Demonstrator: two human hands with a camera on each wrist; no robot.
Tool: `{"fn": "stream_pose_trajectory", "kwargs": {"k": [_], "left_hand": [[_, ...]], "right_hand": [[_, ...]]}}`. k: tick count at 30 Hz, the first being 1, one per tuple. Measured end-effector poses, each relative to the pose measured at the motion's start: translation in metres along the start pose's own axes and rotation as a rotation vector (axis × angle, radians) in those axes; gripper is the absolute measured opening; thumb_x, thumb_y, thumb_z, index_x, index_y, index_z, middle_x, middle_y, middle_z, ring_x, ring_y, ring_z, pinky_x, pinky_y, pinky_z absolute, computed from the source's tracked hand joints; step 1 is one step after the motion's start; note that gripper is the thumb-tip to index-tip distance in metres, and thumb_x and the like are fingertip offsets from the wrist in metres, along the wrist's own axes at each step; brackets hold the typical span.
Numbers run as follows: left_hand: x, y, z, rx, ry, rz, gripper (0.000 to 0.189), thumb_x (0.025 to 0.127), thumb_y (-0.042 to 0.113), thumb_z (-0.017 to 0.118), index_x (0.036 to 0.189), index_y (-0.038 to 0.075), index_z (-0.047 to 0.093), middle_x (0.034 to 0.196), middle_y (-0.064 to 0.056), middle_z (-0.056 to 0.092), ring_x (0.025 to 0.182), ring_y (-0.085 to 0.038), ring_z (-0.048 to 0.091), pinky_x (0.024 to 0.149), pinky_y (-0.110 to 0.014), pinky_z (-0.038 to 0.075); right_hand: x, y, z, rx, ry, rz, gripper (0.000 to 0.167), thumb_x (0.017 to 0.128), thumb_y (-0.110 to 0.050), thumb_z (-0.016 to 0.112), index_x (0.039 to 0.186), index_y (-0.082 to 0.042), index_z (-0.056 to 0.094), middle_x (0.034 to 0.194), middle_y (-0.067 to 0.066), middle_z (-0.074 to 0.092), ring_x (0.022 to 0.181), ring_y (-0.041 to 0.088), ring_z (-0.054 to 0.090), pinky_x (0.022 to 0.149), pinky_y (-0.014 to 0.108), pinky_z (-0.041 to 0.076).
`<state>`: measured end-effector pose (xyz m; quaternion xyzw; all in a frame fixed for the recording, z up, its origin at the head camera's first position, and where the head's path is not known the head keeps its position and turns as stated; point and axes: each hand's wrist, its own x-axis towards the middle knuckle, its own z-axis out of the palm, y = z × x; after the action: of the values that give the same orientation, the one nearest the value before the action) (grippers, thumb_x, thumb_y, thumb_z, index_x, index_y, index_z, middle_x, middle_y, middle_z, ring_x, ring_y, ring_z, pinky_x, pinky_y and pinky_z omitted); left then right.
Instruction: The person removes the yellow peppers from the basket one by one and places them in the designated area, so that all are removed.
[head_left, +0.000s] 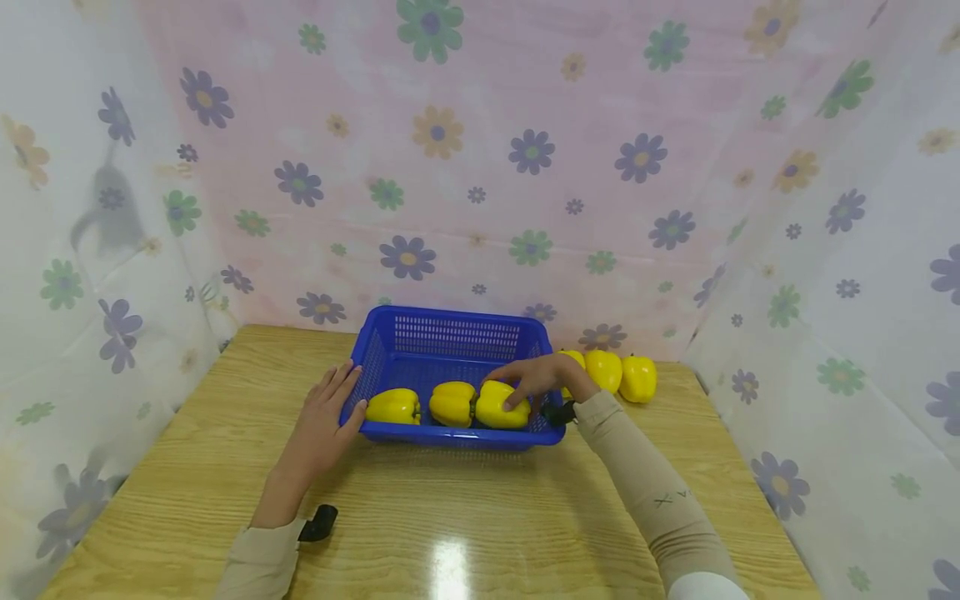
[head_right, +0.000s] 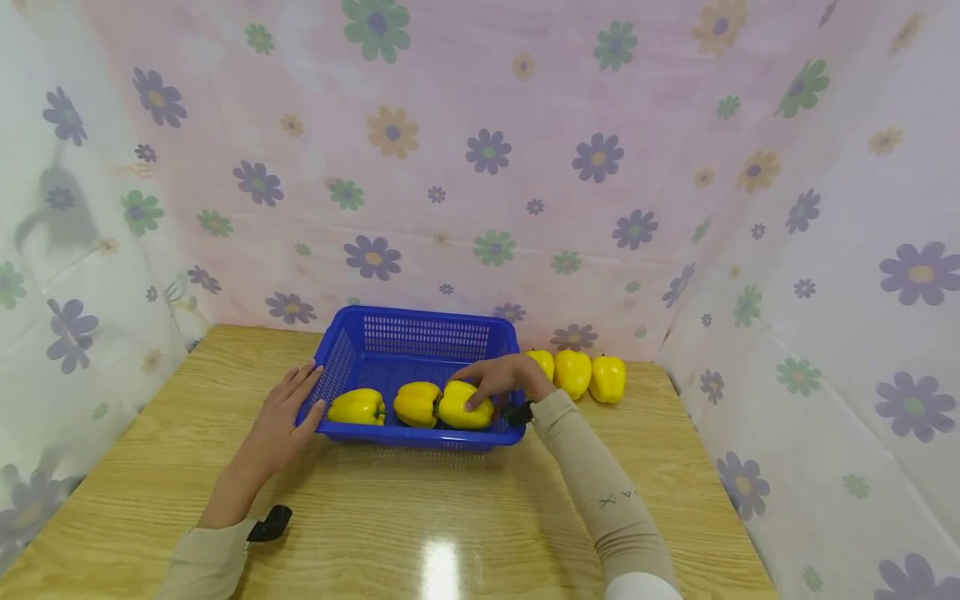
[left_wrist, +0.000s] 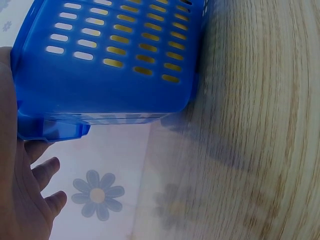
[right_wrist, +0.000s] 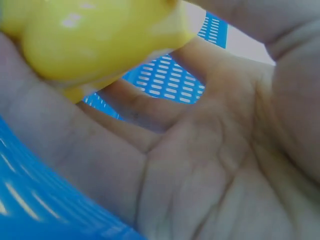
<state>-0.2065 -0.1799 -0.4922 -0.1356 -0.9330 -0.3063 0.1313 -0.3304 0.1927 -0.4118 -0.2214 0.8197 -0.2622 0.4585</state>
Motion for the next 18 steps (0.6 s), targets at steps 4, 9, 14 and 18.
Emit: {"fn": "stream_pose_trajectory", "kwargs": {"k": [4,9,14,18], "left_hand": [[0.0003,-0.0001,-0.0003,-0.001,0.000,-0.001,0.060,0.107,0.032,0.049,0.157,0.002,0.037,0.165,-0.020,0.030,0.152,-0.048,0.019,0.120,-0.069,0.016],[0.0003,-0.0002,0.0000,0.003,0.006,0.003,0.060,0.106,0.033,0.049,0.156,0.002,0.038,0.164,-0.020,0.031,0.152,-0.048,0.020,0.119,-0.070,0.017],[0.0002,0.0001,0.0005,0.019,0.008,0.005,0.060,0.106,0.032,0.050,0.156,0.002,0.038,0.164,-0.020,0.031,0.152,-0.048,0.020,0.119,-0.071,0.017],[0.0004,0.0010,-0.0003,0.014,0.008,0.001,0.059,0.106,0.031,0.051,0.156,0.002,0.038,0.164,-0.020,0.031,0.153,-0.048,0.019,0.119,-0.070,0.016]], "right_hand": [[-0.0010,0.0024,-0.0025,0.050,0.031,-0.013,0.068,0.099,-0.014,0.067,0.159,-0.021,0.035,0.169,0.014,0.016,0.143,0.036,0.043,0.085,0.044,0.062],[-0.0023,0.0033,-0.0039,0.115,0.058,-0.014,0.065,0.097,-0.010,0.068,0.155,-0.023,0.040,0.168,0.015,0.014,0.130,0.034,0.055,0.088,0.049,0.061],[-0.0048,0.0029,-0.0042,0.145,0.058,-0.023,0.063,0.097,-0.013,0.070,0.152,-0.024,0.041,0.164,0.021,0.019,0.126,0.033,0.058,0.089,0.052,0.060],[-0.0056,0.0046,-0.0043,0.169,0.054,-0.049,0.069,0.097,-0.018,0.070,0.156,-0.024,0.035,0.161,0.023,0.023,0.126,0.034,0.057,0.093,0.054,0.058]]}}
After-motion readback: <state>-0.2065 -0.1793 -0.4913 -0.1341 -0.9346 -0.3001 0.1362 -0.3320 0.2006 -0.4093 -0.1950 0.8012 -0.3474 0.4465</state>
